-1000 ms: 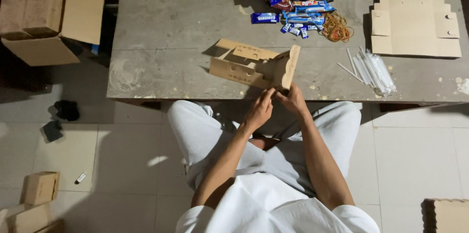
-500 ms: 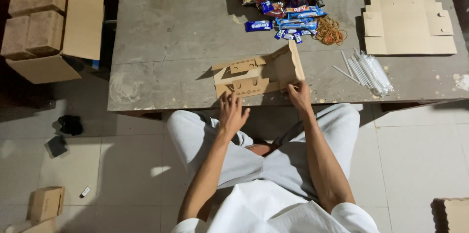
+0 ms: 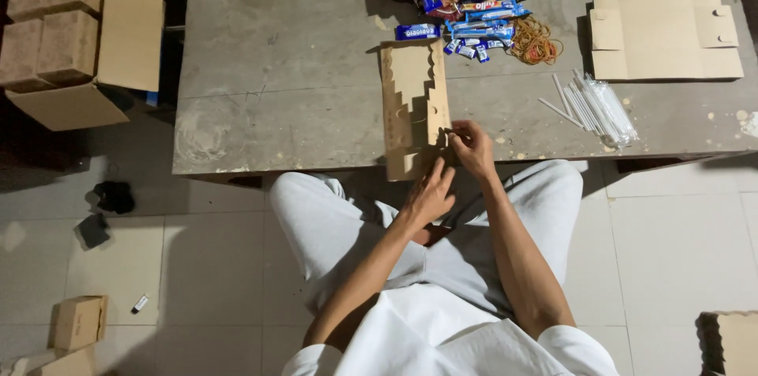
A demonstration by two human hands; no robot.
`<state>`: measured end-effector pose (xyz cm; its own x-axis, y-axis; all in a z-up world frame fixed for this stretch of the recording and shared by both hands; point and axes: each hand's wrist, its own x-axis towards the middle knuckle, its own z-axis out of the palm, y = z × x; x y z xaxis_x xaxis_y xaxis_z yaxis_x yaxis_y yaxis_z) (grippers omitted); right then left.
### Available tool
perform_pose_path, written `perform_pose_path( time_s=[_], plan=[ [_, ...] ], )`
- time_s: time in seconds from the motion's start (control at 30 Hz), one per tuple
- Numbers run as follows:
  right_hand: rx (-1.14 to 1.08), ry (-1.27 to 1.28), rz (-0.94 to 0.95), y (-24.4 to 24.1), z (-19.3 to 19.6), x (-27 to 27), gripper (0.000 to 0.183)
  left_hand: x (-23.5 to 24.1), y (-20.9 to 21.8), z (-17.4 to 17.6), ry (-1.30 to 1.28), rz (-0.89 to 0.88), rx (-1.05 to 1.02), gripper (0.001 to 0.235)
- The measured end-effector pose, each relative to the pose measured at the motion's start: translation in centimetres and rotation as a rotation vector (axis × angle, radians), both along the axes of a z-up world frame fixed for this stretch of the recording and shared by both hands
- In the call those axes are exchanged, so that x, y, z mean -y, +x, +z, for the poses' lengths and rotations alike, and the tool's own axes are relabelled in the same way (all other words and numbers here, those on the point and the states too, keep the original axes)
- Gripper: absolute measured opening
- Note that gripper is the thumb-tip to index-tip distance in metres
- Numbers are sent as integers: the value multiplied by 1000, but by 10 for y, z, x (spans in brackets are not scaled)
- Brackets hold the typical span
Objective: Assembling a cardboard snack box and filling it with various candies and chocolates.
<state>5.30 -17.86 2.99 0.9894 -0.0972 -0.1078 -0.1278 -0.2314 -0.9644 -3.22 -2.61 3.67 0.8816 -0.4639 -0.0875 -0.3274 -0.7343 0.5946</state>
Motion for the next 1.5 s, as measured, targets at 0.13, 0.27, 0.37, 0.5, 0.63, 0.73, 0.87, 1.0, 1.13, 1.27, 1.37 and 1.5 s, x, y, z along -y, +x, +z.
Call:
perform_pose_path(
  time_s=[0.13,0.27,0.37,0.5,0.63,0.73,0.87,1.0,1.13,1.27,1.37,1.5],
  plan=[
    [17,2,41,-8,18,2,28,-13,11,42,-314,3,251,34],
    [195,-325,160,-8,1,15,16,-67,25,18,-234,157,487,19],
    [298,-450,270,-11,4,11,13,-104,24,3,-73,221,470,10],
    [356,-650,378,-20,15,3,19,-116,18,2,122,108,471,21],
    [444,-814,346,-25,25,-8,13,-113,21,13,122,86,447,27],
    [395,-878,365,-29,31,-12,24,-112,17,33,169,129,445,34],
    [317,-888,331,-31,30,-14,35,-114,15,38,212,180,417,43],
    [241,-928,212,-31,7,-2,42,-117,17,29,328,207,417,54],
    [215,-990,194,-31,10,1,46,-112,21,24,384,191,427,57],
    [323,-1065,197,-25,2,-2,27,-109,23,18,480,174,471,60],
    [427,-1089,197,-20,0,-7,27,-109,20,30,433,148,517,56],
    [547,-1042,315,-17,26,-17,35,-110,20,21,290,130,548,48]
  ],
)
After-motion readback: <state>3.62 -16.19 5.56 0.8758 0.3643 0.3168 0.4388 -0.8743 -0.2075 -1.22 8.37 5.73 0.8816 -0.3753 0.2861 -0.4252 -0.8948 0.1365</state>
